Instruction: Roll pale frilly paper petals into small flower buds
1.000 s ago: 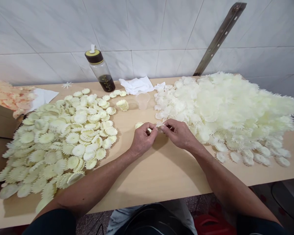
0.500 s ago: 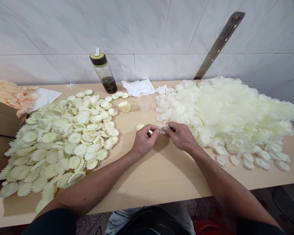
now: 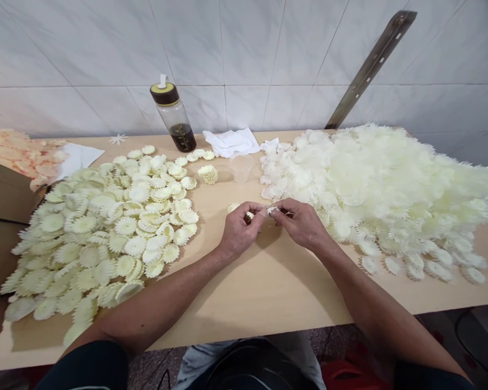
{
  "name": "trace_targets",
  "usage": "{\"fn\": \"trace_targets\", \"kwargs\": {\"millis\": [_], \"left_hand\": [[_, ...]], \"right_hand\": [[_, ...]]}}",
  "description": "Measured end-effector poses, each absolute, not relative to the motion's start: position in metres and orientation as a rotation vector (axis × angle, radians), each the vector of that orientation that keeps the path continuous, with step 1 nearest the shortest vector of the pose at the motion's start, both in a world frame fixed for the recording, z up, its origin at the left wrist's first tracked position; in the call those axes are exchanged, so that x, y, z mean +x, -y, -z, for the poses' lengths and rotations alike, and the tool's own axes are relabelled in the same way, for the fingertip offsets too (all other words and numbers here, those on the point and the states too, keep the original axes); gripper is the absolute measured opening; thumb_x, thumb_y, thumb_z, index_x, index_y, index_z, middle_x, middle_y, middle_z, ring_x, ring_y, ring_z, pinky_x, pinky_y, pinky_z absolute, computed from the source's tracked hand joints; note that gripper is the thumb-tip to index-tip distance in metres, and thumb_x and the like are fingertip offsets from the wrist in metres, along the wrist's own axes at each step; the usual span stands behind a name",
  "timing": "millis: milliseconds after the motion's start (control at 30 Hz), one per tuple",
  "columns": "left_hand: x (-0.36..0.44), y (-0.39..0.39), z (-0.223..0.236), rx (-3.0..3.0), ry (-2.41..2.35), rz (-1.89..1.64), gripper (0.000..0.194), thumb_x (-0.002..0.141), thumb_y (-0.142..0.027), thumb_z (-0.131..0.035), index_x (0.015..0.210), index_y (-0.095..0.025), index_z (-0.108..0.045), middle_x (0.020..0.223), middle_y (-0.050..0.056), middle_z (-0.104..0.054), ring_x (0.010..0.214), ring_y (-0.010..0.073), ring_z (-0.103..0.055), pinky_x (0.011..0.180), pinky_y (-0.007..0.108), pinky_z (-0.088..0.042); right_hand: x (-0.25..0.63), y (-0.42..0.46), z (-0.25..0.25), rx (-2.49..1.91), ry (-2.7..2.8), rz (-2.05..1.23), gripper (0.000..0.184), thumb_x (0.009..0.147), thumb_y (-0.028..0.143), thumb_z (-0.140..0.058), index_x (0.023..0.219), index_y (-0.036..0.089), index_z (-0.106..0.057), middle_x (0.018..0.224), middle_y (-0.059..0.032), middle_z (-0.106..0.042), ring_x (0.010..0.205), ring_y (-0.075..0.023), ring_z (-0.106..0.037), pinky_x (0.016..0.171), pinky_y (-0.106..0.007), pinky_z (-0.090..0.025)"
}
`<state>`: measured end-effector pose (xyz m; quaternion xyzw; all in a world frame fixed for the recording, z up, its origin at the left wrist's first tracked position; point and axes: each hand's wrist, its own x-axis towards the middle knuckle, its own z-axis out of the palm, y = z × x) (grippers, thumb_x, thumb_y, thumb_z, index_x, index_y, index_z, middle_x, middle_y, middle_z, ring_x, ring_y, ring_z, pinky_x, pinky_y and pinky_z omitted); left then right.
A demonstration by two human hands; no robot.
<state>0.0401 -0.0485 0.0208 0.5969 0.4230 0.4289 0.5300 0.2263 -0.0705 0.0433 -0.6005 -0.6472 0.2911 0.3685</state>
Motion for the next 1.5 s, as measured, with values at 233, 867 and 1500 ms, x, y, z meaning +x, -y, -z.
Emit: {"fn": "trace_targets", "kwargs": {"millis": [233,867,1500], "left_hand": [[0.042,0.049,-0.02,1.446,-1.032,-1.041,0.028,0.09,-0.045,-0.073,0.099,-0.019,-0.073,0.066,-0.001,-0.065,0.056,0.011,-0.055,0.053,0.023,-0.045],[0.04,0.046,-0.009,1.839,-0.857,-1.25,0.035,0.084,-0.008,-0.064,0.115,-0.019,-0.077,0.09,0.003,-0.068,0.074,0.0101,-0.062,0.056,0.017,-0.047],[0.04,0.042,-0.017,1.378,-1.056,-1.035,0.018,0.086,-0.031,-0.069,0.093,-0.015,-0.076,0.068,0.001,-0.067,0.052,0.0105,-0.057,0.049,0.022,-0.047]], "right_hand": [[0.223,0.073,-0.049,-1.622,1.538,-0.855,0.017,0.088,0.029,-0.066,0.101,0.023,-0.077,0.077,-0.0011,-0.075,0.073,-0.0201,-0.071,0.069,-0.032,-0.053],[0.23,0.07,-0.055,-1.442,1.246,-1.235,0.043,0.078,0.03,-0.082,0.116,0.018,-0.065,0.084,-0.0043,-0.079,0.076,-0.0201,-0.073,0.073,-0.034,-0.06],[0.229,0.07,-0.049,-1.388,1.279,-1.094,0.047,0.083,0.049,-0.084,0.117,0.019,-0.069,0.106,-0.0092,-0.074,0.072,-0.0169,-0.069,0.062,-0.033,-0.059]]}}
